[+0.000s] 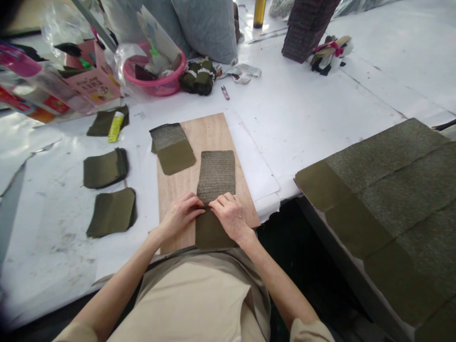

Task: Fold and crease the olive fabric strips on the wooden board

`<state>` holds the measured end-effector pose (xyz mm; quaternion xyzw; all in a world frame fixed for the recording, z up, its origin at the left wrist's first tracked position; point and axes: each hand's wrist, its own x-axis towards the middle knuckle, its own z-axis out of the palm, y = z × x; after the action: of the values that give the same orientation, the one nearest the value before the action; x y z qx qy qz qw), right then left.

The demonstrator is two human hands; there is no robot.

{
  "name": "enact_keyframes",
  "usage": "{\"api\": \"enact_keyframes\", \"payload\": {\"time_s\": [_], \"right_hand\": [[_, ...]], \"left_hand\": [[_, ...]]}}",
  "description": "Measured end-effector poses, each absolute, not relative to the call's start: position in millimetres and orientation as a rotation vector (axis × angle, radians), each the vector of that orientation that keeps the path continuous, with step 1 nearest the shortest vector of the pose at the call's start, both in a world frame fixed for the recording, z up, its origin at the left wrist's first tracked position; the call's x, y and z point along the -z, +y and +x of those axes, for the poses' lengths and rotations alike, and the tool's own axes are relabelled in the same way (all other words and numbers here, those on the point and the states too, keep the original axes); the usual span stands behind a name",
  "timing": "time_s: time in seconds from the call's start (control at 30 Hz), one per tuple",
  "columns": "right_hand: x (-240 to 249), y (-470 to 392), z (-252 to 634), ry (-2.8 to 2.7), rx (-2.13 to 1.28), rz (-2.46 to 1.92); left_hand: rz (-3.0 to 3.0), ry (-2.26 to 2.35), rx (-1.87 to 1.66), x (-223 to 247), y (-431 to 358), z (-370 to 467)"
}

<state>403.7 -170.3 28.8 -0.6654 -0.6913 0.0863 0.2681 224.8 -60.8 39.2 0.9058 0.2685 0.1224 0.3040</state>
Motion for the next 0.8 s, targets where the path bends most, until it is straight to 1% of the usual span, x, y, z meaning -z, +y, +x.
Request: {"api": "enact_keyframes", "payload": {"time_s": [0.2, 0.37, 0.6, 0.8], "right_hand": [[-30.4, -172.1, 404.3, -1.851, -0.227, -1.803], [-27.4, -172.7, 404.5, -1.817, -0.251, -1.788], [-25.7, -172.7, 405.1, -1.825, -0.273, -1.811], [-28.2, -173.4, 405.6, -1.842, -0.278, -1.812]], "left_hand": [[2.364, 0.716, -0.459, -35.0, -63.8, 219.0], [2.405, 0.693, -0.497, -29.5, -65.0, 215.3], [2.489, 0.643, -0.499, -23.4, -66.3, 209.7], [2.612, 0.590, -0.434, -21.9, -67.0, 205.4]]}}
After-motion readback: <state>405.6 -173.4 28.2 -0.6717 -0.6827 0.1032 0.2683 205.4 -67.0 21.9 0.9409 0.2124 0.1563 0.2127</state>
